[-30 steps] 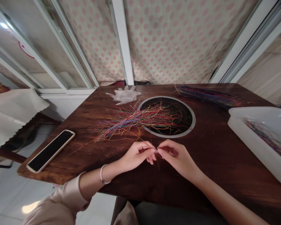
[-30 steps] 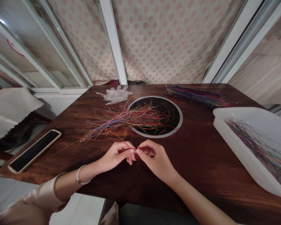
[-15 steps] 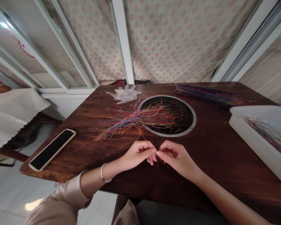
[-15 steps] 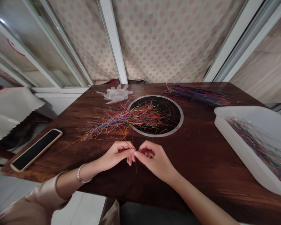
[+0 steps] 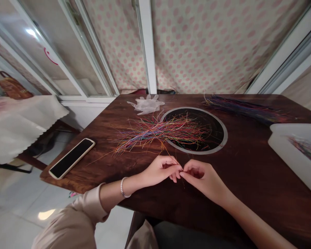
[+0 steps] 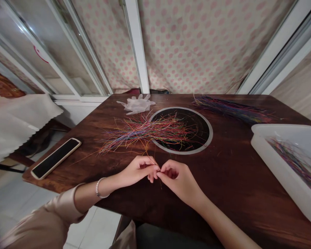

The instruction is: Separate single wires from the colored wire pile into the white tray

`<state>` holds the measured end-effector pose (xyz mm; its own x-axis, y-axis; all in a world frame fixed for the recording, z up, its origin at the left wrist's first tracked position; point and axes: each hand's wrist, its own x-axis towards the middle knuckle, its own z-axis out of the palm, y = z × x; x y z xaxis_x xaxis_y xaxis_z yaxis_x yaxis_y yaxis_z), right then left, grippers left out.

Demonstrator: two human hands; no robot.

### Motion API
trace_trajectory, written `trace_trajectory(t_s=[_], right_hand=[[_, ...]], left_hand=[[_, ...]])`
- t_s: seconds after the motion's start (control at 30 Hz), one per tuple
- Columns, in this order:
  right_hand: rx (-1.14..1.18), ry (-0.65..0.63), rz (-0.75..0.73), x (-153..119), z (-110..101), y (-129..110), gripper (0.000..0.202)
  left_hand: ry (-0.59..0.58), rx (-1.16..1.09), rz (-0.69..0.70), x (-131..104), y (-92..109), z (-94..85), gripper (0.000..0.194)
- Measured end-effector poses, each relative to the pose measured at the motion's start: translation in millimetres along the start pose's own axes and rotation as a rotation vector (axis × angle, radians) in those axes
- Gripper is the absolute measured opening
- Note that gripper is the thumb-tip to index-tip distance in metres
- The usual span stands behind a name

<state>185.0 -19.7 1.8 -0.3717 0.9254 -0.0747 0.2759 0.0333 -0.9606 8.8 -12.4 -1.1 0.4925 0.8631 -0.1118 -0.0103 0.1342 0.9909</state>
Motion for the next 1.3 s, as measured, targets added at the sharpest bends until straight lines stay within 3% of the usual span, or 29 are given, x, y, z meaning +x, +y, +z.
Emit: trace_trajectory(t_s=[0.3,0.6,0.9,1.3], right_hand=[[0.02,0.043,0.019,-2.0,-17.2,-1.1,0.022],[-0.052,0.132,-0.13,-3.8,-51.1,-1.8,0.02],[-0.263,0.351,-0.207,-0.2,-75.3,14.4,0.013],[-0.588,0.487,-0.307,7.8,-80.2,28.9,0.016]], left_hand=[[0.004,-0.037,-0.016,-0.3,-1.3,-1.2,0.034],[0.194,-0.071,0.093,2.4,-3.4,-6.2,0.033],[0.352,-0.14,0.052,6.3,-1.6,-7.3,0.022],[0.184,-0.188,0.009,4.9,-1.0,-8.0,0.033]])
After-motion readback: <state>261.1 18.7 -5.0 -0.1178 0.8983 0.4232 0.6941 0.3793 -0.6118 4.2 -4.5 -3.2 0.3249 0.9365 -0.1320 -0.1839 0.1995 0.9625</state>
